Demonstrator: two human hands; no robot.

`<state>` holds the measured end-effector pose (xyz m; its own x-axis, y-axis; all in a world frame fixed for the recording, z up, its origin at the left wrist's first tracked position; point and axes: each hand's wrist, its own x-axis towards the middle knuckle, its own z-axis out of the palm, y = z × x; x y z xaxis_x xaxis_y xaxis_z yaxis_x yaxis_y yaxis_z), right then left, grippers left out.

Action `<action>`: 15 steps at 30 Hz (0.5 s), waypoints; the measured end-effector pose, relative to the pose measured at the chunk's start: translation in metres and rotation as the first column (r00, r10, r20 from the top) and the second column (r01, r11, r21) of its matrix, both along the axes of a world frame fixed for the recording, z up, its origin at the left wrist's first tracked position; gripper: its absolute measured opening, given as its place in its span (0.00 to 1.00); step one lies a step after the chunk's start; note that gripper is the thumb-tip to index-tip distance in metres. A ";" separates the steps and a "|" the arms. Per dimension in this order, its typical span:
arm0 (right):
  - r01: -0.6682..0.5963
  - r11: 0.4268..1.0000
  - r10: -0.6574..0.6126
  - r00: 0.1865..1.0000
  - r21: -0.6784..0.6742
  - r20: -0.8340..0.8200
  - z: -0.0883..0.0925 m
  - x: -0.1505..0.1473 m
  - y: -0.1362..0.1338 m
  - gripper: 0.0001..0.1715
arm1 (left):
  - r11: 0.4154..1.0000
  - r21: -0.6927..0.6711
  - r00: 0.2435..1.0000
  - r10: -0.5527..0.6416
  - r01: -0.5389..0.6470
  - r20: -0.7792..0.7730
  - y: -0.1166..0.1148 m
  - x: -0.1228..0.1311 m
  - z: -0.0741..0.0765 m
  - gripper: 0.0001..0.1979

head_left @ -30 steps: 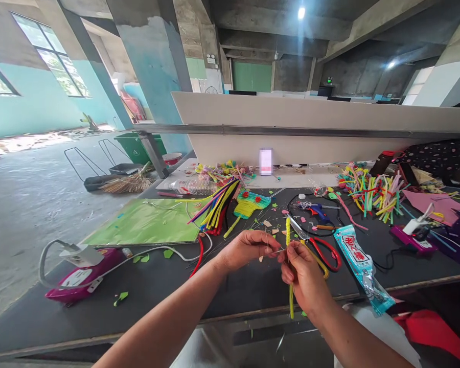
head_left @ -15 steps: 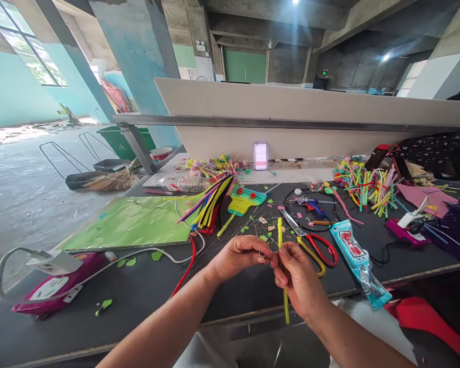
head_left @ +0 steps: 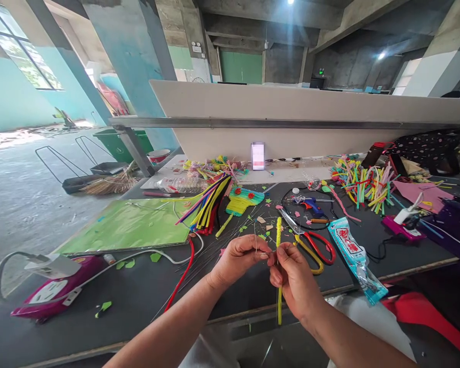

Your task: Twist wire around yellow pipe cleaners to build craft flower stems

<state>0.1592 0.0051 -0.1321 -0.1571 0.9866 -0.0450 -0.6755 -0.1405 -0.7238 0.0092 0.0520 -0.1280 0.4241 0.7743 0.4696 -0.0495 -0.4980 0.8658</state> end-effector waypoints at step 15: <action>0.042 0.999 -0.042 0.999 -0.015 0.025 -0.004 0.001 0.005 0.10 | 0.884 -0.444 0.964 -0.031 0.150 0.263 -0.002 0.009 -0.010 0.10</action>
